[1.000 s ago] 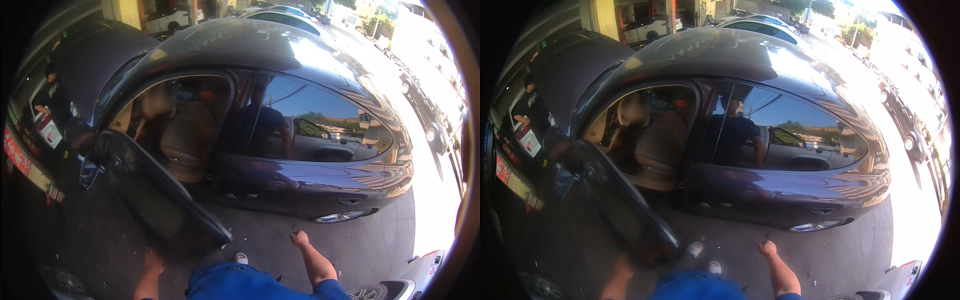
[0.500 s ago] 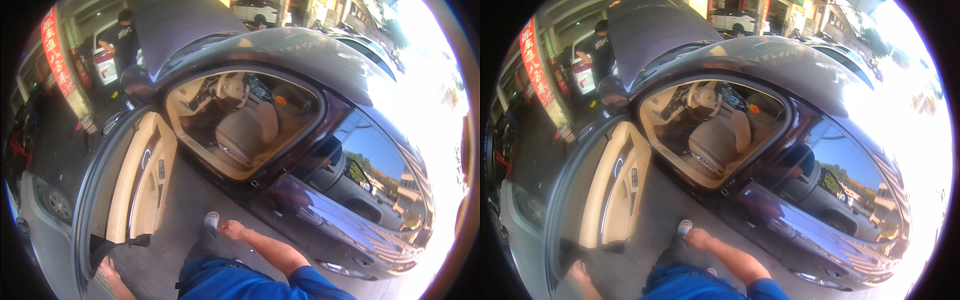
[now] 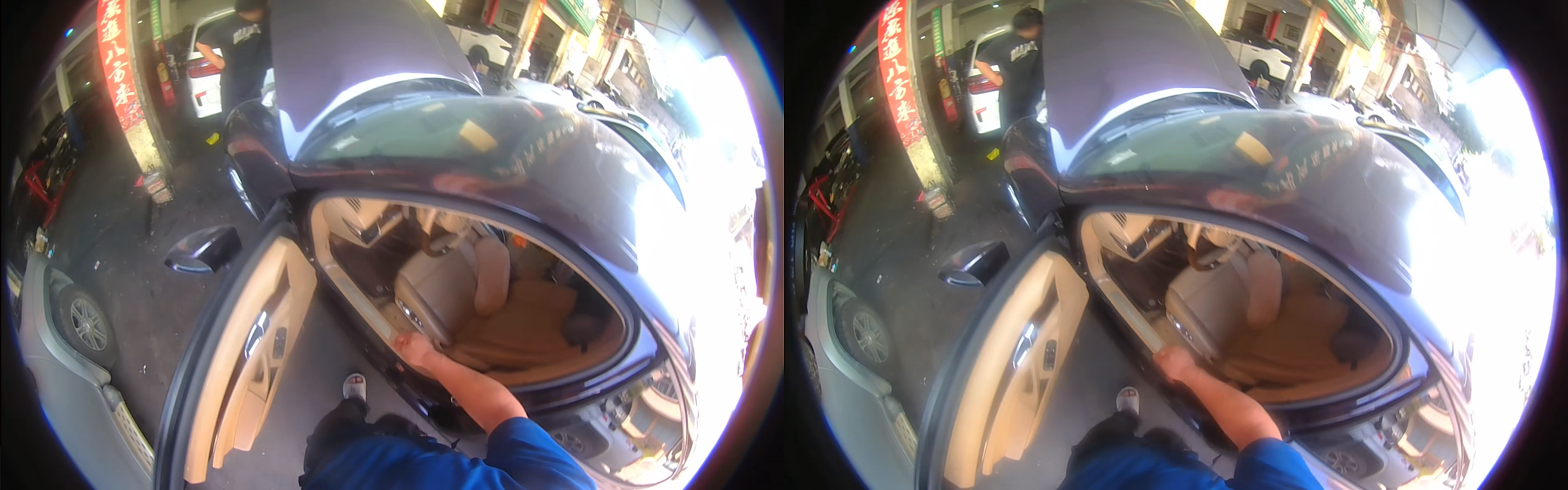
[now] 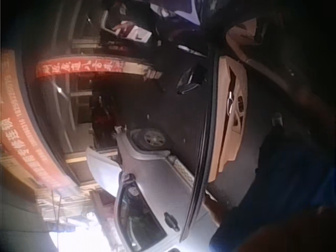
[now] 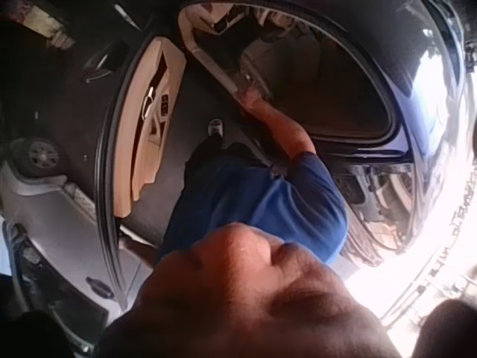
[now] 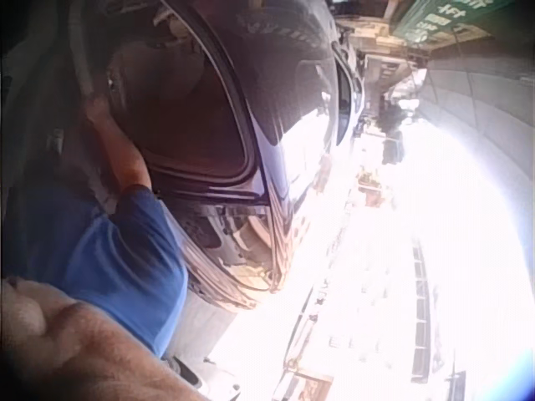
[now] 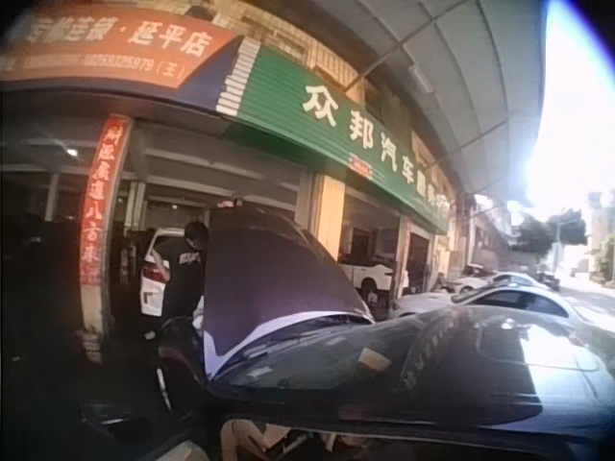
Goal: The person connects jumper cables to the car battery terminals under the open hood, then enters the car to attempt starting the engine. After the engine starts, the person drives the car forward and parks it.
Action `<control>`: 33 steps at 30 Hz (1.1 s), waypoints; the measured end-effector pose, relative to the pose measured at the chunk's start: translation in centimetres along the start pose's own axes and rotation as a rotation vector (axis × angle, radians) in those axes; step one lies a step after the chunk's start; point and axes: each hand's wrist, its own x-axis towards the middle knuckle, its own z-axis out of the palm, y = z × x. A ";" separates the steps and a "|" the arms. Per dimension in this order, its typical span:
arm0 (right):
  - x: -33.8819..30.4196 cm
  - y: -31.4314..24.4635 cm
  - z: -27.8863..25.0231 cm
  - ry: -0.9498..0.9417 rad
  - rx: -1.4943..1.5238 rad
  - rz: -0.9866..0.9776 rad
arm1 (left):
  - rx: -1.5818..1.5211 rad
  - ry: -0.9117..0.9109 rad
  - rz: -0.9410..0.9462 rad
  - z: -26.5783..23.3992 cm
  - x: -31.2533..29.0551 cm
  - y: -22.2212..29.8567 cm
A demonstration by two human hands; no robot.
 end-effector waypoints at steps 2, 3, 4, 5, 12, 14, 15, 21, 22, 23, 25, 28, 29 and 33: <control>7.0 0.5 -4.7 0.116 0.317 0.093 | 0.100 -0.057 0.035 3.2 -1.9 1.1; 10.4 0.3 -7.0 0.231 0.210 0.052 | 0.137 -0.088 0.050 4.8 -3.0 1.6; 13.9 0.1 -9.5 0.327 0.086 0.042 | 0.174 -0.116 0.071 6.1 -3.9 2.1; 16.7 -0.1 -11.8 0.420 0.192 0.064 | 0.206 -0.143 0.090 7.3 -4.9 2.5; 32.9 0.8 -19.6 0.485 -0.069 0.155 | 0.399 -0.328 0.209 11.5 -11.2 -0.4; 37.1 1.5 -19.5 0.612 -0.119 0.038 | 0.445 -0.398 0.232 10.6 -13.3 -3.4; 39.2 1.7 -19.1 0.669 -0.105 0.014 | 0.464 -0.445 0.239 9.5 -14.7 -5.2; 48.8 4.4 -21.0 0.814 0.087 -0.076 | 0.000 -1.061 -0.008 5.0 -23.7 -14.3; 50.1 4.2 -21.5 0.845 0.086 -0.094 | -0.211 -0.810 -0.662 8.4 -25.8 -15.5; 50.9 4.0 -21.8 0.854 0.090 -0.055 | 0.162 -0.963 -0.245 13.0 -27.2 -16.3; 52.3 3.1 -22.2 0.940 -0.072 -0.085 | 0.383 -0.993 0.197 21.1 -29.4 -16.3; 53.6 2.1 -22.6 1.019 -0.247 -0.145 | 0.163 -1.102 0.175 32.9 -31.8 -12.9; 53.8 2.0 -22.7 1.043 -0.301 -0.184 | 0.158 -1.124 0.166 37.3 -31.9 -10.6; 53.3 2.5 -22.8 1.023 -0.401 -0.310 | 0.142 -0.917 0.407 50.2 -35.0 0.3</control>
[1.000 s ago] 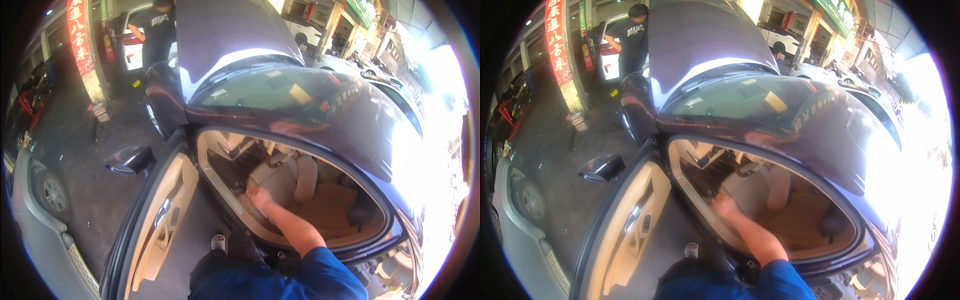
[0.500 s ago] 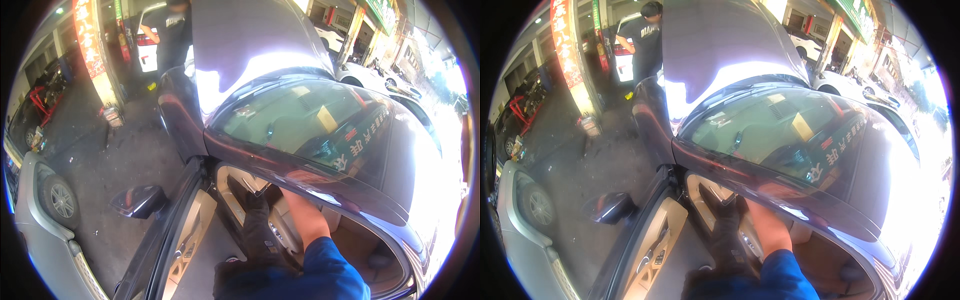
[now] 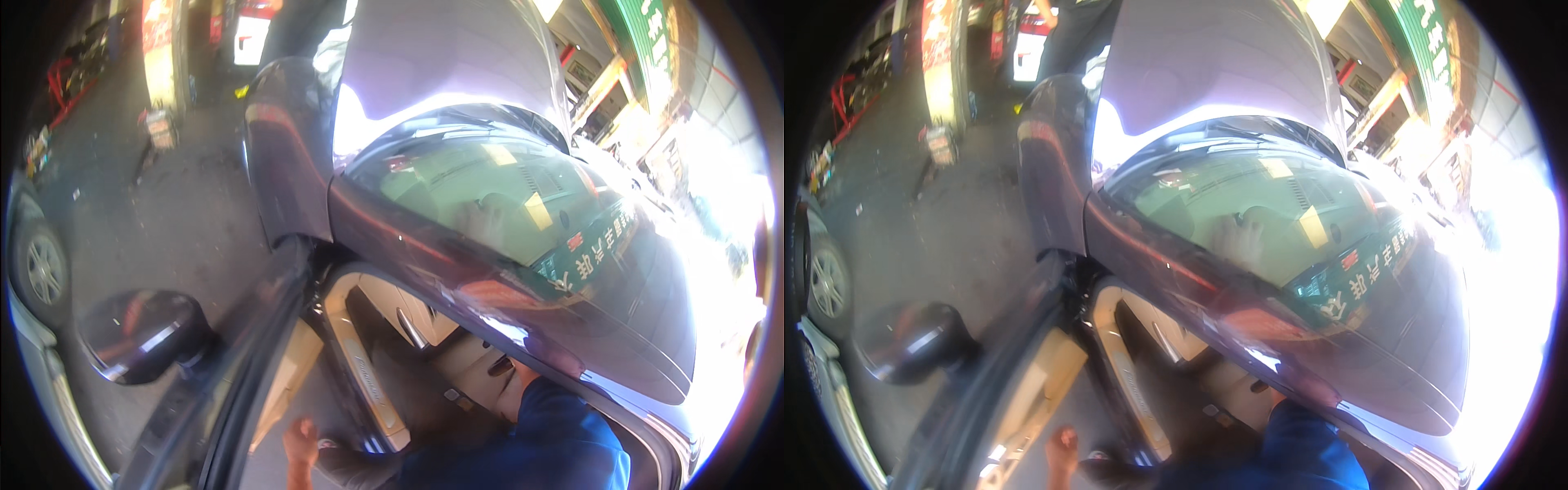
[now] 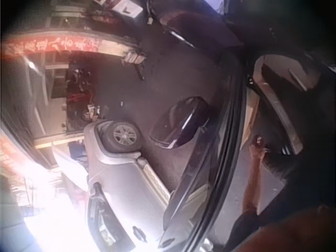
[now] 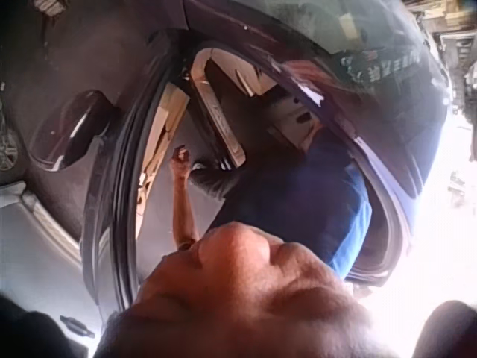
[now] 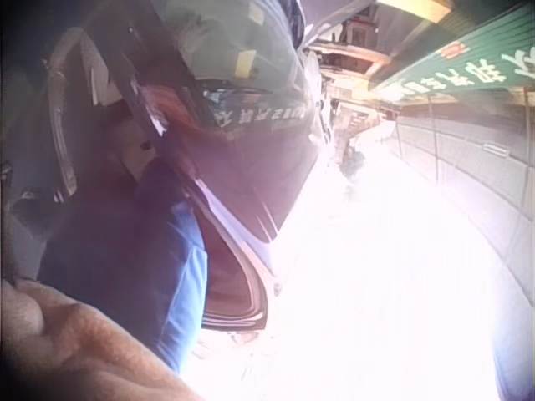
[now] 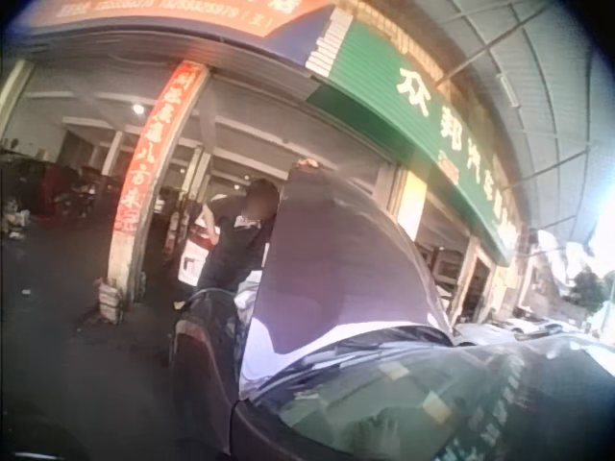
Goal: The person connects jumper cables to the car battery terminals under the open hood, then enters the car to attempt starting the engine. After the engine starts, the person drives the car forward and parks it.
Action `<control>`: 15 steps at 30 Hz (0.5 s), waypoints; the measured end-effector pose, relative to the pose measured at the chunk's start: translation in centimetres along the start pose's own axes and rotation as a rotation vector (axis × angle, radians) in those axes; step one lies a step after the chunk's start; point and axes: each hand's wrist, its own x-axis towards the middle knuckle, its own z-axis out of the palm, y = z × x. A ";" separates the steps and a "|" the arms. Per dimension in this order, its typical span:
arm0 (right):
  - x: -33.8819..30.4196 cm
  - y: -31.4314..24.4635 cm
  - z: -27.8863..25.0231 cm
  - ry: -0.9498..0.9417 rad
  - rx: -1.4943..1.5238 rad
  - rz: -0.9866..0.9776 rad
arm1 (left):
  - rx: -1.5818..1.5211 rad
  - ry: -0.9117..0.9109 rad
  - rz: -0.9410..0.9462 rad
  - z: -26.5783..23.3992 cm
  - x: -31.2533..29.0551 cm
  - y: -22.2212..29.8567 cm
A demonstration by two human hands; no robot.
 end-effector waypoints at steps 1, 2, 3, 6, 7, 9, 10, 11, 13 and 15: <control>-0.3 0.2 -0.4 -0.019 0.011 -0.027 | -0.143 0.001 -0.007 1.6 1.9 2.6; -0.7 0.5 -0.7 -0.044 0.026 -0.056 | -0.163 0.028 0.085 3.2 3.5 5.3; -1.0 0.8 -1.0 -0.066 0.039 -0.085 | -0.256 0.049 0.158 4.9 4.3 7.9; -1.9 1.5 -2.5 -0.171 0.090 -0.191 | -0.324 0.059 0.401 9.9 5.1 15.1; -2.0 1.7 -3.2 -0.214 0.114 -0.231 | -0.297 0.114 0.542 11.3 4.6 17.1; -2.3 1.6 -5.3 -0.328 0.176 -0.309 | -0.422 0.076 0.612 14.0 3.3 20.7; -2.5 1.5 -6.6 -0.397 0.206 -0.354 | -0.463 0.089 0.675 15.2 2.5 22.1; -2.8 1.4 -8.2 -0.479 0.237 -0.400 | -0.494 0.105 0.717 16.5 1.7 23.2; -4.1 1.3 -11.7 -0.691 0.295 -0.487 | -0.586 0.123 0.751 19.5 -0.4 25.0; -6.4 2.1 -16.9 -0.989 0.363 -0.544 | -0.673 0.124 0.739 22.3 -2.5 26.4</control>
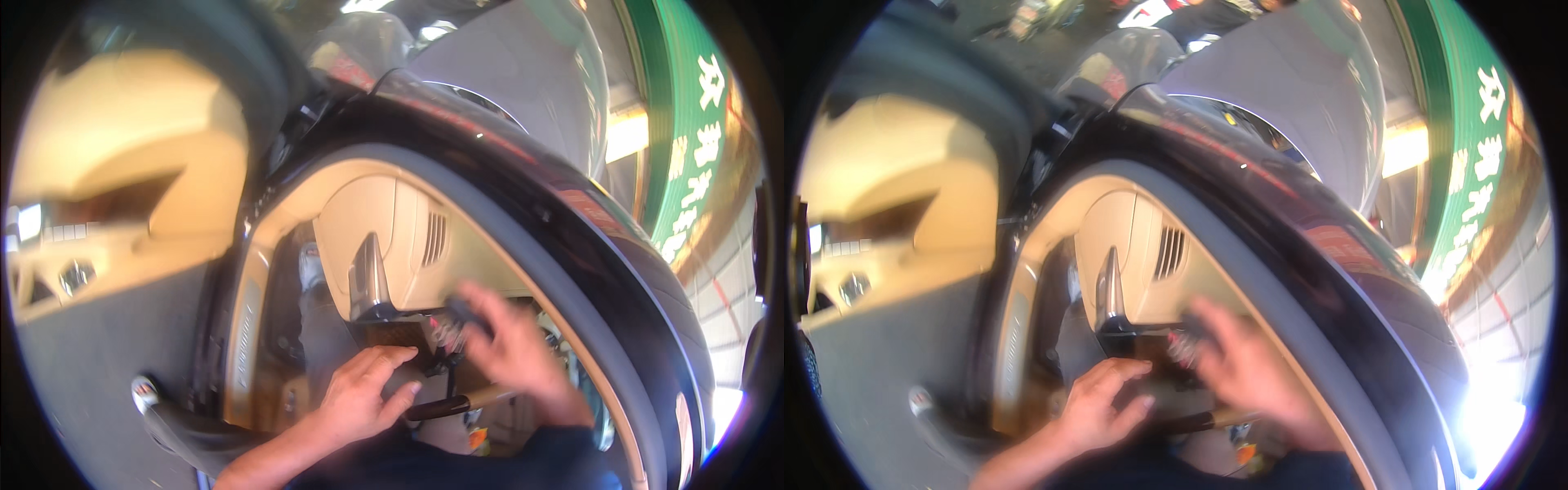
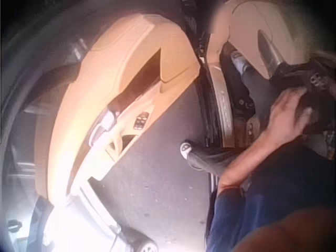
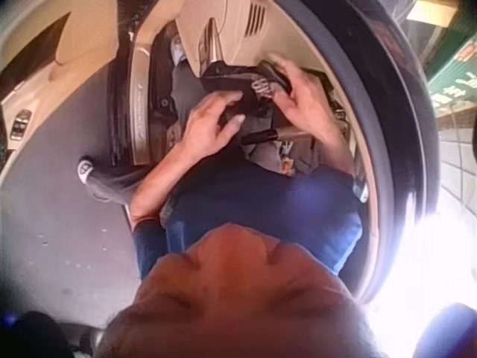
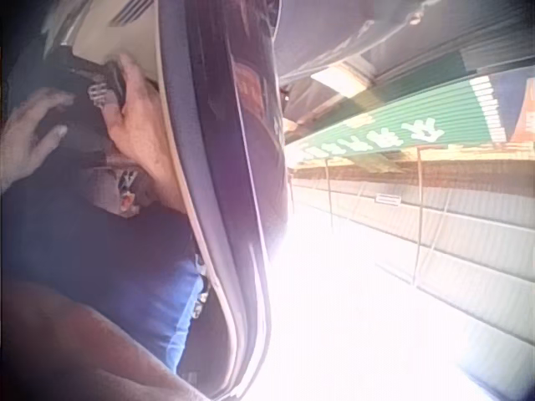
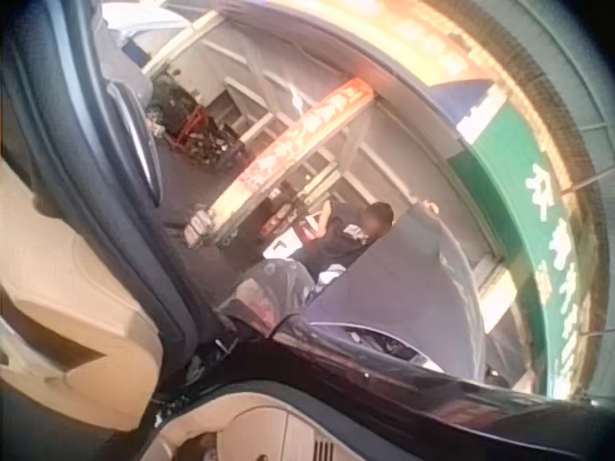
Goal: The person connects jumper cables to the car battery terminals under the open hood, then enters the car to attempt starting the engine. After the engine starts, the person drives the car forward and parks it.
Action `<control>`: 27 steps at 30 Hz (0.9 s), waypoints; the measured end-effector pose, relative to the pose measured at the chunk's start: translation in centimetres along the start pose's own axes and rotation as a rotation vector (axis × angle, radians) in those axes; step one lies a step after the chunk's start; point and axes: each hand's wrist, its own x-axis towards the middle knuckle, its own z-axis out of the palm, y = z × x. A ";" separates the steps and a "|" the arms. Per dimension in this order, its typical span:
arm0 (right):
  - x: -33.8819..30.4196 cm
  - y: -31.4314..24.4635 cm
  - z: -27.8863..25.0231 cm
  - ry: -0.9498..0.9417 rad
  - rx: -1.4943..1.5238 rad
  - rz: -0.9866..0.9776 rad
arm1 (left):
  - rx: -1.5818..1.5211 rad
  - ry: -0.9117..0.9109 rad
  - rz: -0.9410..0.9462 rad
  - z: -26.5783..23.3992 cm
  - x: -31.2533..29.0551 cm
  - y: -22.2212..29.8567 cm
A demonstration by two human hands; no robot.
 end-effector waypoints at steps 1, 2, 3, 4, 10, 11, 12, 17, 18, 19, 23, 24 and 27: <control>-1.6 -0.7 0.6 -0.124 0.091 -0.040 | -0.004 -0.001 -0.015 1.5 -1.0 0.4; -3.5 -1.4 1.9 -0.198 0.225 0.072 | -0.026 0.029 -0.057 2.8 -2.5 1.2; -4.8 -1.6 3.8 -0.147 0.180 0.040 | -0.034 0.036 -0.099 3.7 -4.1 2.0; -5.5 -1.5 5.4 -0.103 0.164 0.061 | -0.036 0.030 -0.141 4.4 -5.3 2.6; -10.2 -2.3 12.2 0.220 0.150 -0.188 | 0.177 -0.015 -0.127 6.5 -9.7 4.2; -10.8 -2.4 13.0 0.192 0.207 -0.138 | 0.253 -0.011 -0.207 6.7 -10.5 4.2; -11.2 -2.6 14.0 0.208 0.286 -0.109 | 0.327 0.022 -0.280 7.0 -11.1 4.0; -13.2 -2.3 17.8 0.040 0.458 -0.003 | 0.502 0.090 -0.178 7.1 -12.9 1.4; -13.4 -1.8 17.8 -0.009 0.541 0.020 | 0.491 0.059 -0.162 6.8 -12.7 0.6; -13.5 -1.5 18.1 -0.010 0.591 0.013 | 0.476 0.022 -0.149 6.6 -12.5 0.0; -15.9 0.3 18.2 0.006 0.509 -0.088 | 0.278 0.002 -0.430 6.0 -8.9 -2.7; -17.2 0.7 18.2 -0.026 0.433 -0.126 | 0.250 -0.031 -0.477 5.9 -7.5 -3.3; -19.4 2.2 19.6 -0.344 0.393 -0.001 | 0.331 -0.090 -0.444 7.3 -3.1 -4.5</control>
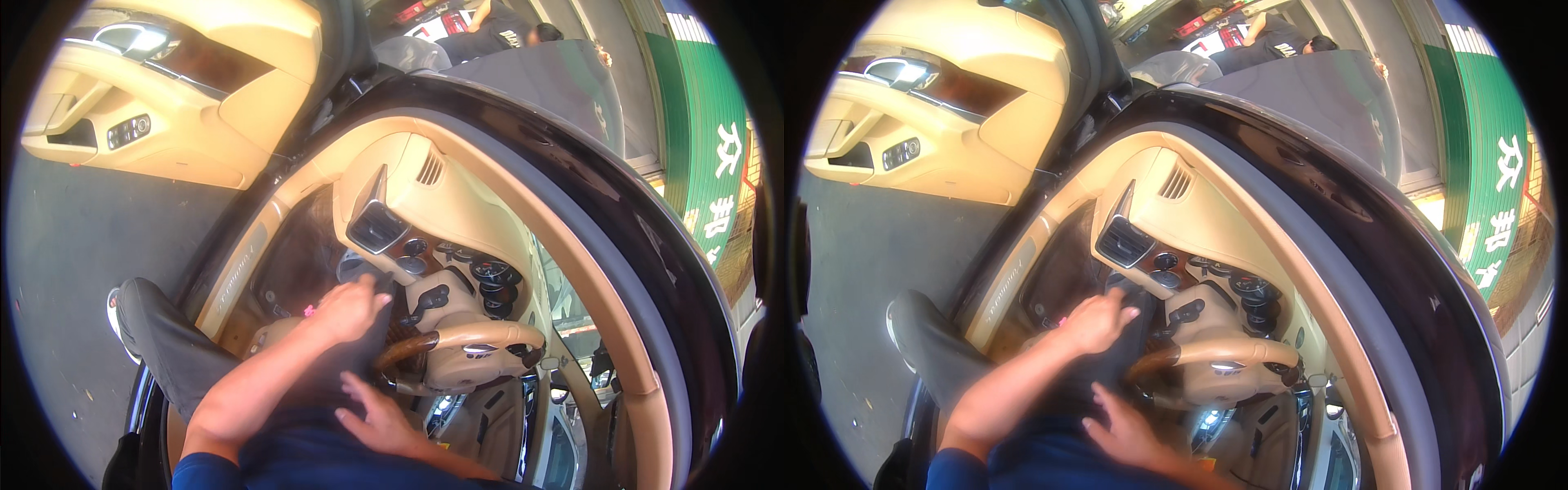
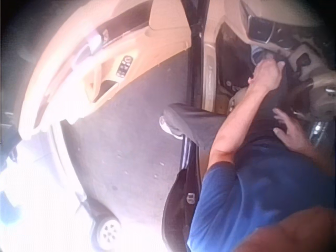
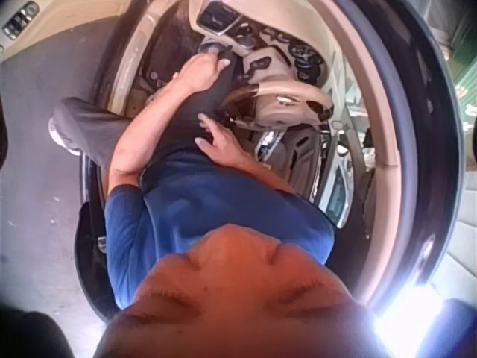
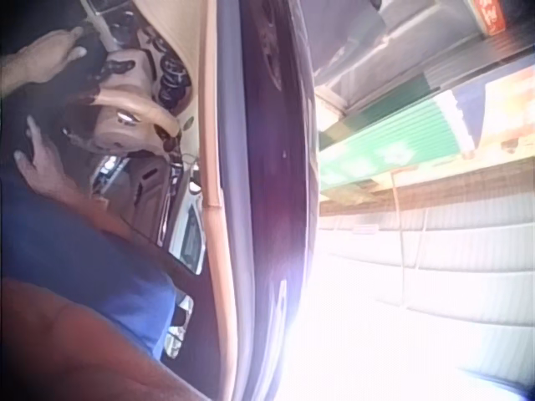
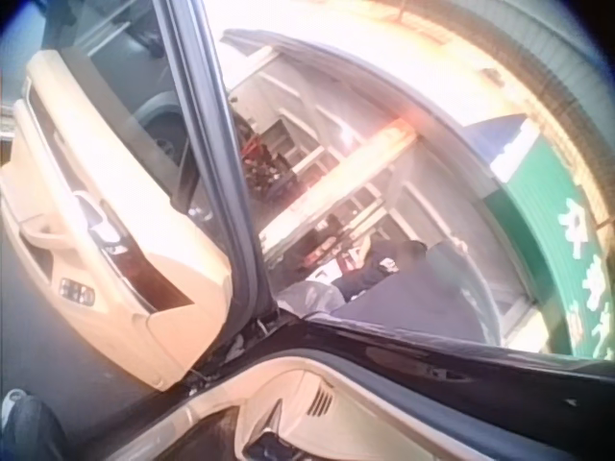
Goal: The person connects jumper cables to the car battery terminals under the open hood, then enters the car to attempt starting the engine. After the engine starts, the person drives the car forward and parks it.
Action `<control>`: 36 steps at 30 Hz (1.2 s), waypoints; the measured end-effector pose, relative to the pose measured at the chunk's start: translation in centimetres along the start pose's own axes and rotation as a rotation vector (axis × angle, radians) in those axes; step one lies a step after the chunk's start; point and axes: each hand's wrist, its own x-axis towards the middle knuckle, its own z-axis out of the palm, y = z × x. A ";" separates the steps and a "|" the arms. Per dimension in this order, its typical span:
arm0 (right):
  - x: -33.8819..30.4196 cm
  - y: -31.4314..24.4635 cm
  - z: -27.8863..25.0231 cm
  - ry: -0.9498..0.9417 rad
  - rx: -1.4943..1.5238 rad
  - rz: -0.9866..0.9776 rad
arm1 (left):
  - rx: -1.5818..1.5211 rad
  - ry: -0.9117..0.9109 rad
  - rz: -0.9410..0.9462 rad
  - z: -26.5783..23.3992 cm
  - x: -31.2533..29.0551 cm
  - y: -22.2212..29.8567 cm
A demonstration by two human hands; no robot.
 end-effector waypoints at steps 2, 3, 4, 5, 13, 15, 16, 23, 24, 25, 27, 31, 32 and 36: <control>-0.5 1.3 0.8 -0.183 -0.004 0.077 | 0.074 0.038 0.062 1.2 2.5 1.4; -0.5 1.9 0.8 -0.169 0.012 0.039 | 0.066 0.027 0.017 1.6 3.7 1.9; -0.6 2.3 0.8 -0.156 0.035 0.026 | 0.053 0.015 -0.027 1.9 4.8 2.4; -0.5 2.6 0.7 -0.147 0.058 0.018 | 0.041 0.025 -0.062 2.5 5.5 2.9; 0.1 2.1 0.1 -0.110 0.047 -0.023 | 0.128 0.109 -0.104 6.3 7.0 3.7; 0.0 2.2 0.6 -0.153 0.029 -0.036 | 0.147 0.099 -0.083 6.8 8.0 3.8; -0.1 2.3 0.8 -0.156 0.031 -0.032 | 0.163 0.075 -0.102 6.8 8.7 3.9; -0.1 3.5 1.4 -0.168 0.061 -0.050 | 0.308 0.081 0.064 6.6 8.7 3.4; -0.1 3.5 1.4 -0.177 0.068 -0.032 | 0.272 0.091 0.008 6.7 7.9 3.2; 0.0 3.5 1.4 -0.181 0.063 -0.042 | 0.236 0.103 -0.048 6.6 7.5 3.0; 0.1 3.5 1.4 -0.204 0.057 -0.033 | 0.295 0.079 0.014 6.5 7.2 2.8; 0.3 3.5 1.5 -0.242 0.058 -0.060 | 0.452 0.129 0.138 6.8 8.3 2.6; 0.4 3.6 1.5 -0.248 0.049 -0.063 | 0.475 0.148 0.183 7.0 8.5 2.5; 0.5 3.9 1.6 -0.265 0.009 -0.088 | 0.669 0.179 0.366 7.2 8.9 1.8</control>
